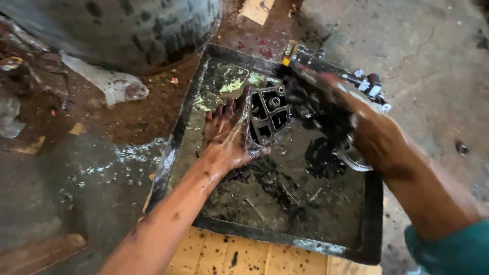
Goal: The person scrubs and rinses disassembled engine components in a black tray filled with dark liquid. They handle multiple parts including a cylinder head, crankcase, and pulley, turning them over and rubbing surfaces by hand to remove grime.
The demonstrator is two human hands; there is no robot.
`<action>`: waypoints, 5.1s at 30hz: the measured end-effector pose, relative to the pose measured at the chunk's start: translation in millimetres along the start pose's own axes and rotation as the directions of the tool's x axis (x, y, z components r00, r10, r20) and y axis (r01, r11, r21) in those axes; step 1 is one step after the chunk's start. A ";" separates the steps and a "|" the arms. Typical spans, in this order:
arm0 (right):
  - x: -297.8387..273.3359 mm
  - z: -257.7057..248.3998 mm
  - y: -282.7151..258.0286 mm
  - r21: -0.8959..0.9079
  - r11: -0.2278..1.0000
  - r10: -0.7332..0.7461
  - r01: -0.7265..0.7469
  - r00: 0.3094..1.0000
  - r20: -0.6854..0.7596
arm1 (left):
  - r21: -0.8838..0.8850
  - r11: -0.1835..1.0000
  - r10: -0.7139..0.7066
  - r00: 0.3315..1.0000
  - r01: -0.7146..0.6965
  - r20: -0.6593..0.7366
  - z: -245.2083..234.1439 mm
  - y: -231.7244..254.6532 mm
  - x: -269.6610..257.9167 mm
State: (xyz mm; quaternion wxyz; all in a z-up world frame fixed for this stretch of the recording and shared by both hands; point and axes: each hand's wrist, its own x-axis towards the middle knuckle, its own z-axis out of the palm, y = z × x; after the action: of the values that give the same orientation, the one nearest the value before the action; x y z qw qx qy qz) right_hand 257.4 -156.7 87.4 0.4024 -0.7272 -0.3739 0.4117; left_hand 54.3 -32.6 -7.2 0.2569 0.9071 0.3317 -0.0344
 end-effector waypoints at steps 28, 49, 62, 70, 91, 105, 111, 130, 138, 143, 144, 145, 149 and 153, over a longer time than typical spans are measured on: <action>36.1 6.2 13.7 -0.343 0.939 -0.033 0.002 0.996 -0.084 | -0.016 0.991 0.129 0.985 -0.132 -0.118 -18.1 11.0 4.4; 35.2 -3.1 116.5 0.016 0.884 -0.467 0.466 0.883 0.042 | 0.166 0.967 0.184 0.980 -0.193 0.069 -41.4 37.4 -9.7; 36.4 15.6 80.8 0.384 0.916 0.202 -0.117 0.961 -0.191 | 0.308 0.938 0.114 0.980 -0.160 0.162 -50.7 47.3 -7.5; 30.3 9.9 84.8 0.011 0.992 0.121 -0.123 0.957 -0.262 | 0.209 0.969 0.099 0.983 -0.130 0.155 -59.7 59.3 -3.7; 19.9 14.9 39.1 0.108 0.979 0.183 -0.170 0.975 -0.127 | 0.112 0.970 0.207 0.975 -0.214 0.076 -44.8 50.0 -19.3; 86.9 -61.6 52.8 0.182 0.767 -0.600 0.615 0.589 0.541 | -0.892 -0.313 0.278 0.930 0.326 0.242 -22.0 5.4 12.9; 61.1 -43.5 14.3 0.013 0.904 -0.393 0.426 0.821 0.413 | -0.668 -0.632 0.458 0.885 0.393 0.088 -11.0 16.3 16.7; 90.5 -11.8 107.1 -0.108 0.992 -0.079 0.068 0.992 -0.096 | -0.954 -0.264 0.253 0.964 0.145 0.076 -34.2 -2.6 9.2; 26.7 83.0 248.2 -0.942 0.334 -0.544 -0.028 0.810 -0.217 | -0.424 0.905 -0.069 0.980 -0.017 -0.185 -33.7 -27.6 -16.1; 58.0 110.1 208.8 -0.817 0.561 -0.341 0.133 0.936 -0.082 | -0.373 0.920 -0.006 0.949 -0.119 -0.317 -22.8 -34.0 -19.0; 70.6 110.8 203.9 -0.754 0.656 -0.201 0.036 0.971 -0.128 | -0.340 0.925 0.040 0.932 -0.171 -0.361 -23.1 -33.7 -19.2; 83.7 112.9 200.4 -0.725 0.688 -0.110 -0.023 0.985 -0.136 | -0.301 0.928 0.087 0.911 -0.222 -0.404 -24.6 -33.0 -19.0; 130.7 111.1 192.3 -0.737 0.662 -0.145 0.133 0.988 0.047 | -0.056 0.975 0.145 0.805 -0.216 -0.576 -29.3 -27.5 -6.4; 133.6 104.9 193.9 -0.733 0.650 -0.166 0.203 0.978 0.124 | -0.120 0.962 -0.250 0.968 0.245 -0.022 -16.4 -32.8 8.7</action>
State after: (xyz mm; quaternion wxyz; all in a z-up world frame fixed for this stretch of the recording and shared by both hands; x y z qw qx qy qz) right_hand 255.1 -87.7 -160.9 0.1033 -0.7761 -0.5898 0.1979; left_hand 39.0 1.8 -9.5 0.2967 0.8425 0.4486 -0.0300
